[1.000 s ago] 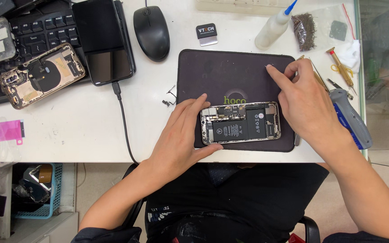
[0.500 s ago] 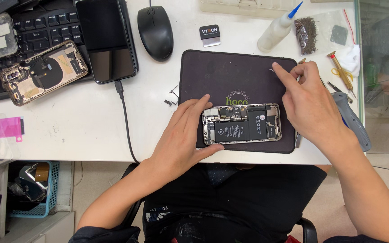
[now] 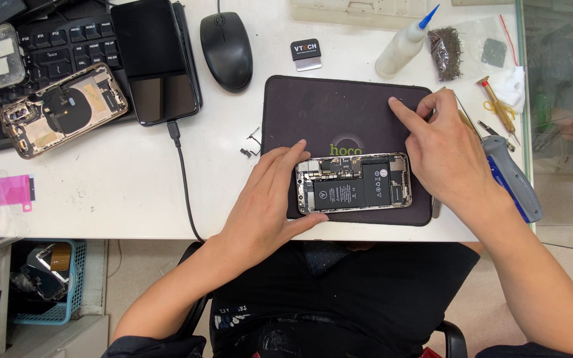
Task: The person repairs a smartphone by using tweezers to connect internal ribbon cables and a screwdriver to remove screws and the battery. They test the device by dialing a number and then continue disassembly.
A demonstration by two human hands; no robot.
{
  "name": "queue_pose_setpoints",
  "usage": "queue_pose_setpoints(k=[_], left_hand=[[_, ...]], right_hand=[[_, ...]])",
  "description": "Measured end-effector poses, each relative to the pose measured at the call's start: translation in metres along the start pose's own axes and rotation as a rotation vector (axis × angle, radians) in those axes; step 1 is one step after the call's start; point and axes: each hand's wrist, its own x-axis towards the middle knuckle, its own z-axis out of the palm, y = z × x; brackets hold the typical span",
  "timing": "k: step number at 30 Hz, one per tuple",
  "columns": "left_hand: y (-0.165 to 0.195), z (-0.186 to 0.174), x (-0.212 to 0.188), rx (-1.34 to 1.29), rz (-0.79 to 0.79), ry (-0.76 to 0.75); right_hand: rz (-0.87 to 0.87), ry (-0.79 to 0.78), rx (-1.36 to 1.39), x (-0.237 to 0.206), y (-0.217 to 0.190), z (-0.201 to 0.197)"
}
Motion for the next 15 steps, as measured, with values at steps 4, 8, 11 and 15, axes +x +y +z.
queue_pose_setpoints(k=[4, 8, 11, 15], left_hand=[[0.0000, -0.0001, -0.0001, -0.006, 0.005, 0.002], [0.0000, 0.0002, 0.0010, -0.009, 0.010, 0.001], [0.0004, -0.0003, 0.0003, -0.013, 0.016, 0.013], [0.0001, 0.0004, 0.0009, -0.004, 0.014, 0.009]], right_hand=[[-0.005, 0.003, -0.041, -0.0004, -0.0007, -0.0012], [0.008, -0.013, -0.026, -0.0007, -0.0033, -0.0052], [0.052, -0.058, -0.045, -0.0001, -0.0057, -0.0077], [0.054, -0.065, -0.054, -0.0009, -0.0059, -0.0090]])
